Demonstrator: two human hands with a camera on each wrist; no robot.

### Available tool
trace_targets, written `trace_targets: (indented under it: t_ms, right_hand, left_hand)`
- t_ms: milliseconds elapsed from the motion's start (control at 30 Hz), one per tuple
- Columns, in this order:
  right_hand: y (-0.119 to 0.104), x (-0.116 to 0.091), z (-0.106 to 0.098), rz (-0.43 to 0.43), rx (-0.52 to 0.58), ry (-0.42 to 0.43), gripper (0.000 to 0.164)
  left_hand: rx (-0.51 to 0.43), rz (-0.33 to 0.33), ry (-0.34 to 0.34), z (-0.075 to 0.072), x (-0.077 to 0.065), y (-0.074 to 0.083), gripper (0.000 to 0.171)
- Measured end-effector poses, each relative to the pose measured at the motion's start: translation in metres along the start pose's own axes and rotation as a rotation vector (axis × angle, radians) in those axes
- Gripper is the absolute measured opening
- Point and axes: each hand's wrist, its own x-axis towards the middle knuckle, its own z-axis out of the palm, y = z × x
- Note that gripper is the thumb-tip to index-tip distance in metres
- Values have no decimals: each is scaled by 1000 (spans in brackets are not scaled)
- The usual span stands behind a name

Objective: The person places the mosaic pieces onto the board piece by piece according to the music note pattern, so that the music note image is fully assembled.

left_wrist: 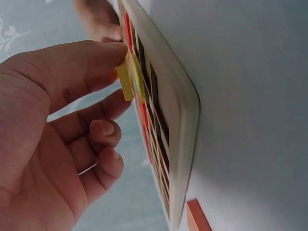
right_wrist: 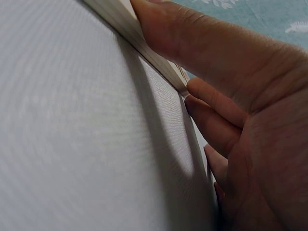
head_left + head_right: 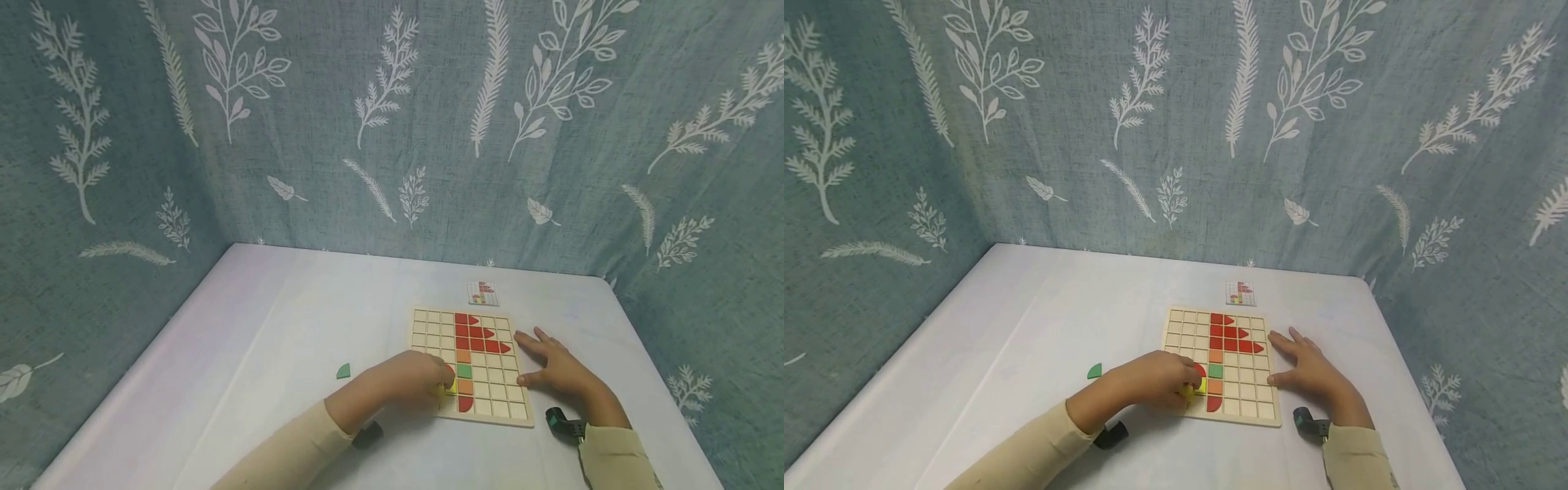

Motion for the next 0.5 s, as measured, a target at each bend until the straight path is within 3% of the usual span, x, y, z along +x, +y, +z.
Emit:
trace_targets:
  t_ms: [400,500]
  right_hand:
    - [2,0,0,-14,-1,5,107]
    - [2,0,0,-19,-4,8,106]
  left_hand:
    - [81,40,7,4,7,16,12]
    - [79,25,16,2,7,16,11]
